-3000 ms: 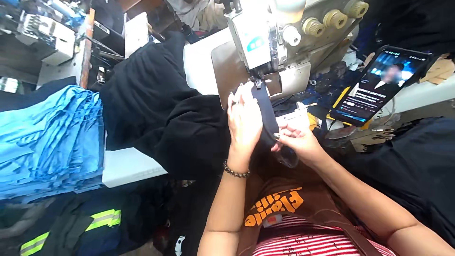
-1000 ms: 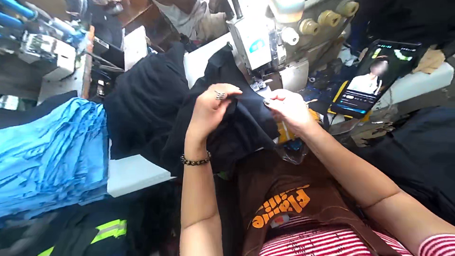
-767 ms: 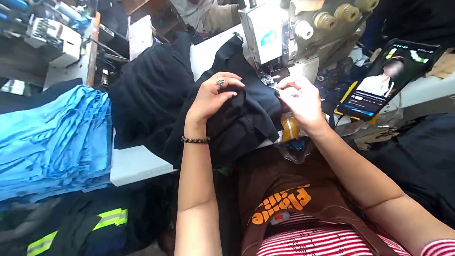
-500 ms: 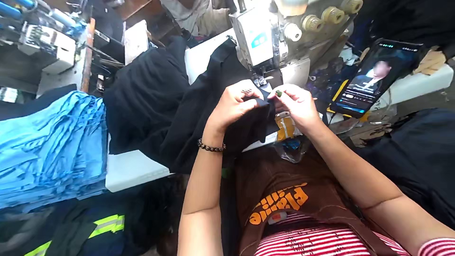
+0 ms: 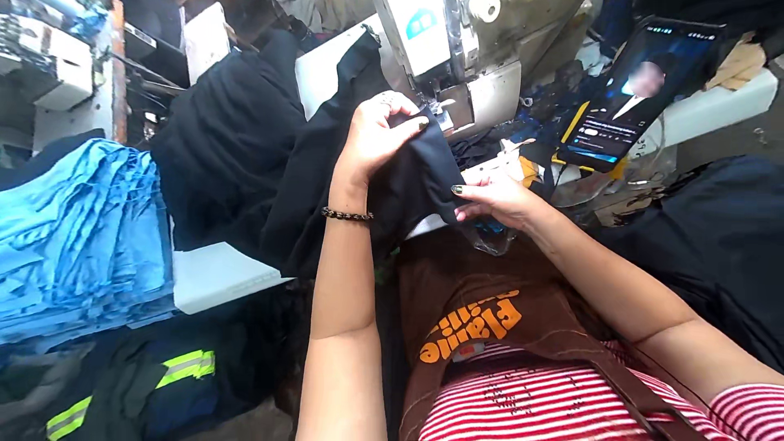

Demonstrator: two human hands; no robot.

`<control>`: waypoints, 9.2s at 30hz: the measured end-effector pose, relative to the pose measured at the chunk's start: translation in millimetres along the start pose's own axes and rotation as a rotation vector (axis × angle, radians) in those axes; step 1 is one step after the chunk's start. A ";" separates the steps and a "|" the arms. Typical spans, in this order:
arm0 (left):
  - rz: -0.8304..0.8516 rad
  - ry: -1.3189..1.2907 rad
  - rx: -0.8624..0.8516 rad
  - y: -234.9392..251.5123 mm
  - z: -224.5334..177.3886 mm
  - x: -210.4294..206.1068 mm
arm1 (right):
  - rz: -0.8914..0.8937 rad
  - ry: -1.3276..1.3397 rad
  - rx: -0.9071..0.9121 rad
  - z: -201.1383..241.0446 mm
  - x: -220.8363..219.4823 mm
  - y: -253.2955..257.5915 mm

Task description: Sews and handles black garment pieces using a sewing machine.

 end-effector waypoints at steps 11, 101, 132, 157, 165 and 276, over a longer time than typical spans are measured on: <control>0.182 -0.247 0.119 14.1 -5.7 16.5 | -0.008 0.048 0.059 -11.0 -4.2 -18.2; -0.162 0.717 0.966 -112.7 54.2 50.6 | -0.400 -1.259 0.779 42.1 13.5 28.1; -0.359 0.734 0.324 -77.5 51.0 62.6 | -0.184 -1.401 0.700 -40.0 -121.1 105.0; -0.539 0.748 0.666 -155.3 14.2 -5.4 | -0.075 -1.131 0.569 -4.8 -54.7 62.2; -0.532 0.767 0.728 -163.6 33.6 -22.9 | -0.085 -1.038 0.814 78.5 5.1 -27.3; 0.535 -0.106 -0.018 -147.0 -122.2 -46.7 | 0.792 -0.185 0.480 71.7 -34.1 -125.4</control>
Point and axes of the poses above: each hand's wrist, its own y-axis towards the middle knuckle, its own x-axis out of the back of the hand, z = x × y, the point moved 1 cm from there along y, towards the middle knuckle, and after that the axes turned 1 degree about y, right-handed, at the moved point
